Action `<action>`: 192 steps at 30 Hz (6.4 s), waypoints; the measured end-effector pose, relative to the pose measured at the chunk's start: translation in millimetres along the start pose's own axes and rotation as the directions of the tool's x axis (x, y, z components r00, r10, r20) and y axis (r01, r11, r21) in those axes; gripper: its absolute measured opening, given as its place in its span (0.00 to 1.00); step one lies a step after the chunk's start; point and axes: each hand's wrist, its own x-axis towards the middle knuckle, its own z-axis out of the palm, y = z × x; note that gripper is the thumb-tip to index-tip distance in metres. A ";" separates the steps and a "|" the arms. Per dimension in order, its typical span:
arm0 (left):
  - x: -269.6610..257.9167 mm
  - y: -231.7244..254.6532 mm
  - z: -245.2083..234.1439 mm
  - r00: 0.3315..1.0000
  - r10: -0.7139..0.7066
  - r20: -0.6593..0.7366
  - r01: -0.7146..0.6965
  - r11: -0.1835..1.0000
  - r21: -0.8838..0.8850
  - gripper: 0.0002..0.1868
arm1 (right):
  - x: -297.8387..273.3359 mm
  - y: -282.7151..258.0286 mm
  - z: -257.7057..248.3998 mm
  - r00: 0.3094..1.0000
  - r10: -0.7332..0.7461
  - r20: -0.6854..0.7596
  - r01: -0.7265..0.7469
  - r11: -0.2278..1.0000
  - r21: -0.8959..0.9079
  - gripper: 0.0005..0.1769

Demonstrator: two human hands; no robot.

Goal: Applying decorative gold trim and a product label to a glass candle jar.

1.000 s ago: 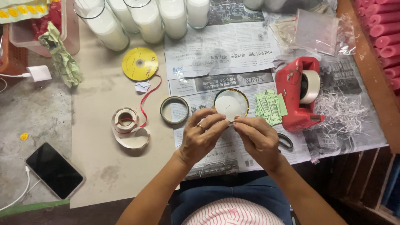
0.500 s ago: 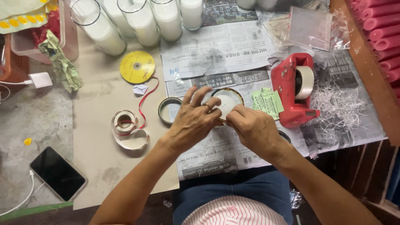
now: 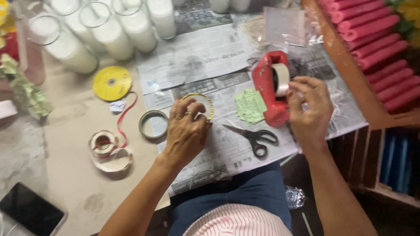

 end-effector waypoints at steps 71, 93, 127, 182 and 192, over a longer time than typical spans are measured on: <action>-58.4 64.2 -24.4 0.833 -0.553 0.001 0.478 0.720 -0.504 0.24 | -21.7 -110.8 10.5 0.709 0.013 0.705 -0.357 0.870 0.342 0.12; -47.5 74.4 -43.2 0.794 -0.603 0.079 0.523 0.611 -0.594 0.04 | -99.1 -76.0 49.7 0.560 0.196 0.805 -0.828 0.110 0.549 0.18; -47.6 45.8 1.1 0.582 -0.799 -0.151 0.454 0.474 -0.755 0.02 | -45.5 -94.7 75.5 0.918 0.121 0.378 -0.351 0.691 0.631 0.01; -28.1 7.0 -5.0 0.976 -0.045 -0.214 0.067 0.993 0.098 0.02 | -3.2 -109.9 68.9 0.855 -0.435 0.282 0.324 0.873 0.364 0.01; -15.0 -1.3 -19.5 0.999 0.047 -0.014 -0.046 0.994 0.098 0.12 | 5.9 -108.7 53.6 0.817 -0.414 0.401 0.351 0.910 0.223 0.07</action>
